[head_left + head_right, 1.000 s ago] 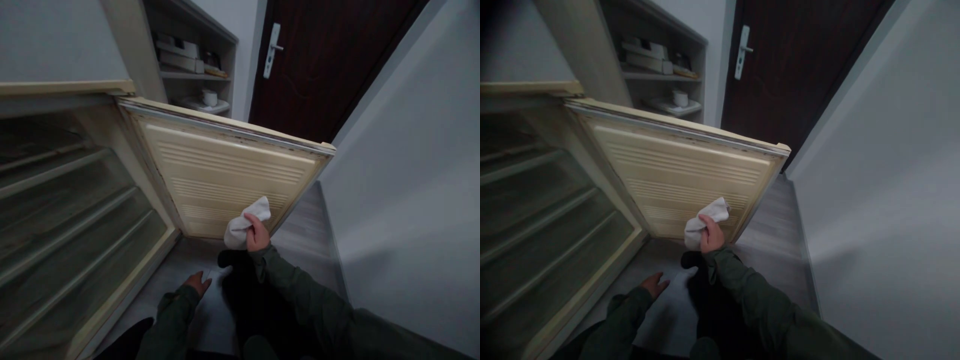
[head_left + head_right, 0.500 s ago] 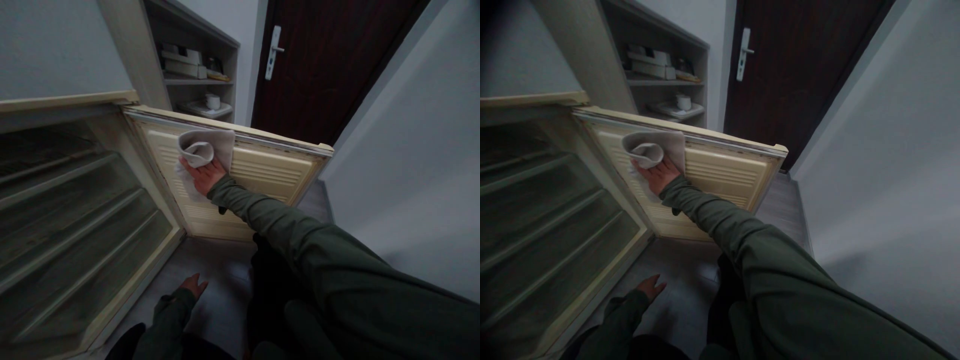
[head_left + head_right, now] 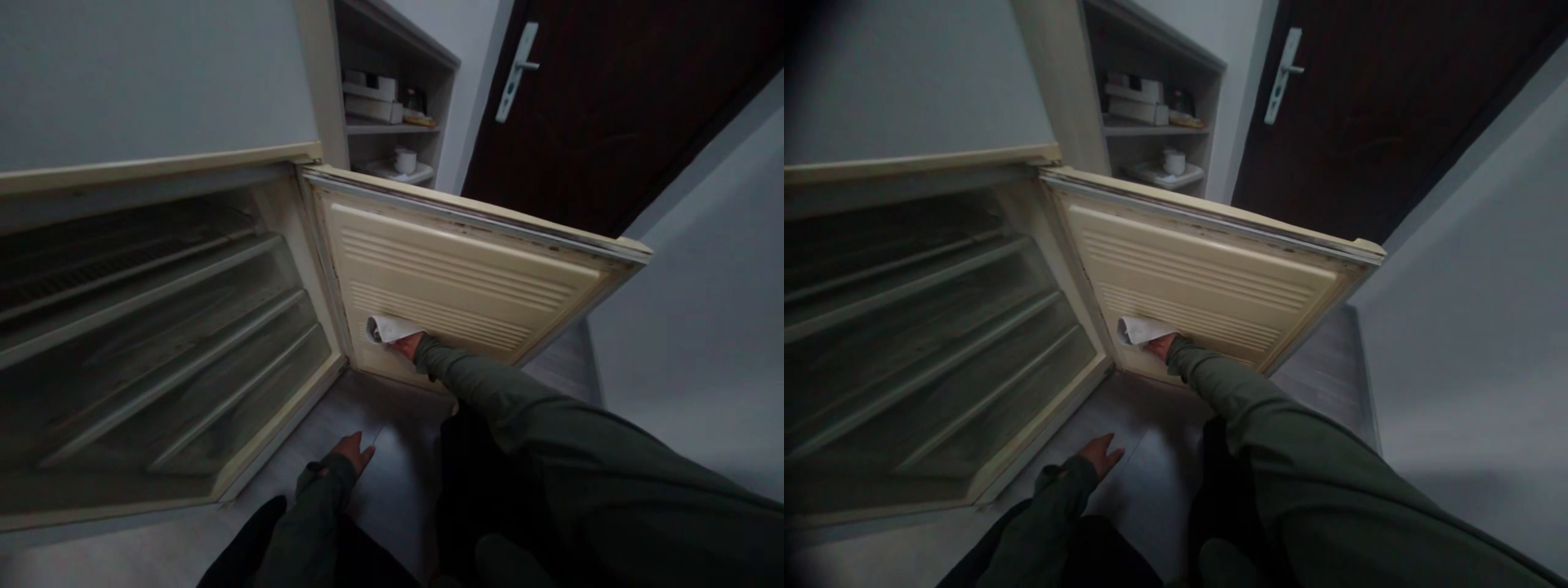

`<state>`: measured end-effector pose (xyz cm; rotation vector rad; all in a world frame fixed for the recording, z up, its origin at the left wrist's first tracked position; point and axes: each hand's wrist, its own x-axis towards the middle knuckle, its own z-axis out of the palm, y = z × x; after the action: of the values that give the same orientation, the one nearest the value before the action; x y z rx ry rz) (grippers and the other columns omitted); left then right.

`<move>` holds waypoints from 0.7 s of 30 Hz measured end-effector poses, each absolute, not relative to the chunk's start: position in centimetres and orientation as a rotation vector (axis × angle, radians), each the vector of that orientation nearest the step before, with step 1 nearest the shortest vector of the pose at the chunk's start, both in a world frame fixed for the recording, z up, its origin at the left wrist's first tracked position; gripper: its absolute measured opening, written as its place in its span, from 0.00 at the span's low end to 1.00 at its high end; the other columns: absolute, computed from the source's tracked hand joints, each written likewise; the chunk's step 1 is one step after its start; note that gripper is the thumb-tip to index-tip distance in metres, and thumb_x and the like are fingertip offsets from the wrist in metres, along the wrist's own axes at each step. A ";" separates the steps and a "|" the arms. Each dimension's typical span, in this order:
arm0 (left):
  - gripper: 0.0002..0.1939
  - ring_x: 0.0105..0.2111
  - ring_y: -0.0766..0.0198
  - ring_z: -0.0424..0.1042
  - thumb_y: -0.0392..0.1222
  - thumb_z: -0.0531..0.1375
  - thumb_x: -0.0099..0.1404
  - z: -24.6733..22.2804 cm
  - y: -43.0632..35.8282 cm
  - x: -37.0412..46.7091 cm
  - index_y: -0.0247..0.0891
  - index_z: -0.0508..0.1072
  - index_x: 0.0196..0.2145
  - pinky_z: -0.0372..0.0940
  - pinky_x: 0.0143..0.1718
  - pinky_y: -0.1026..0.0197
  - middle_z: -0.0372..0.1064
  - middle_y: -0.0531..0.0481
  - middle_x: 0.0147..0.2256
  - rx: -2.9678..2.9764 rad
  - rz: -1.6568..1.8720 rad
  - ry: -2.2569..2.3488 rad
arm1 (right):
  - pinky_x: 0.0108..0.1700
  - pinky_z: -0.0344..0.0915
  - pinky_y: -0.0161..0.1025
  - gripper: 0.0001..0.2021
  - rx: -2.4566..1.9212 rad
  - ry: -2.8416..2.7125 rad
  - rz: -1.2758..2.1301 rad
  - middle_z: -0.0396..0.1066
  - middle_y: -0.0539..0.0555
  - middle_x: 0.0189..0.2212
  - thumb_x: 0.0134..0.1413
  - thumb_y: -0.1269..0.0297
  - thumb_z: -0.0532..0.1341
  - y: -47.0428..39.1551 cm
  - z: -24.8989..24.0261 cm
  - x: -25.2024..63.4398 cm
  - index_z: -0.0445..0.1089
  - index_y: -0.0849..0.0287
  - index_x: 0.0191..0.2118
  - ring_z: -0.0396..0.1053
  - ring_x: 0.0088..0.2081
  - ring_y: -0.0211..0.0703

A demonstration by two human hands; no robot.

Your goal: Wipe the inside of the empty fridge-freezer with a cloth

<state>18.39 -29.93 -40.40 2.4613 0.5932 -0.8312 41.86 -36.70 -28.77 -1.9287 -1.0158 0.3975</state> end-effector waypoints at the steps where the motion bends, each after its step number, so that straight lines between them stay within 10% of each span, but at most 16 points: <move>1: 0.31 0.61 0.54 0.61 0.44 0.47 0.68 -40.4 -30.0 18.5 0.20 0.55 0.63 0.52 0.62 0.59 0.59 0.33 0.61 2.460 -0.841 0.602 | 0.58 0.61 0.45 0.11 -2.012 -1.140 0.422 0.77 0.56 0.40 0.50 0.77 0.57 -36.8 -28.2 42.2 0.75 0.64 0.37 0.71 0.49 0.43; 6: 0.31 0.61 0.54 0.60 0.44 0.48 0.68 -40.2 -30.6 19.0 0.22 0.56 0.63 0.54 0.61 0.60 0.59 0.33 0.61 2.451 -0.870 0.599 | 0.66 0.53 0.49 0.25 -2.434 -1.878 -0.017 0.63 0.64 0.60 0.63 0.79 0.46 -34.2 -22.0 43.5 0.60 0.69 0.64 0.60 0.61 0.47; 11: 0.31 0.61 0.53 0.60 0.44 0.48 0.68 -39.8 -30.7 19.4 0.22 0.55 0.64 0.54 0.61 0.60 0.59 0.32 0.61 2.438 -0.853 0.570 | 0.67 0.41 0.64 0.25 -2.405 -1.795 -0.613 0.62 0.61 0.60 0.67 0.75 0.42 -28.4 -19.2 43.0 0.56 0.64 0.66 0.57 0.63 0.53; 15: 0.32 0.62 0.51 0.58 0.44 0.48 0.68 -39.1 -30.6 19.5 0.21 0.53 0.64 0.53 0.62 0.58 0.58 0.31 0.61 2.416 -0.858 0.579 | 0.69 0.40 0.57 0.23 -2.389 -1.956 -0.300 0.57 0.61 0.64 0.67 0.77 0.42 -26.6 -24.5 42.5 0.60 0.66 0.63 0.49 0.67 0.48; 21: 0.33 0.62 0.52 0.58 0.45 0.48 0.68 -38.7 -30.7 19.0 0.22 0.52 0.65 0.53 0.62 0.59 0.57 0.32 0.62 2.351 -0.913 0.576 | 0.57 0.64 0.43 0.16 -2.384 -2.035 0.235 0.70 0.64 0.52 0.57 0.78 0.55 -29.0 -36.9 42.2 0.70 0.73 0.50 0.69 0.53 0.48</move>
<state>19.00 -30.67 -38.70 2.3514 0.5759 -0.9132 42.19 -28.98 -36.92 -2.3838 -2.0352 0.2348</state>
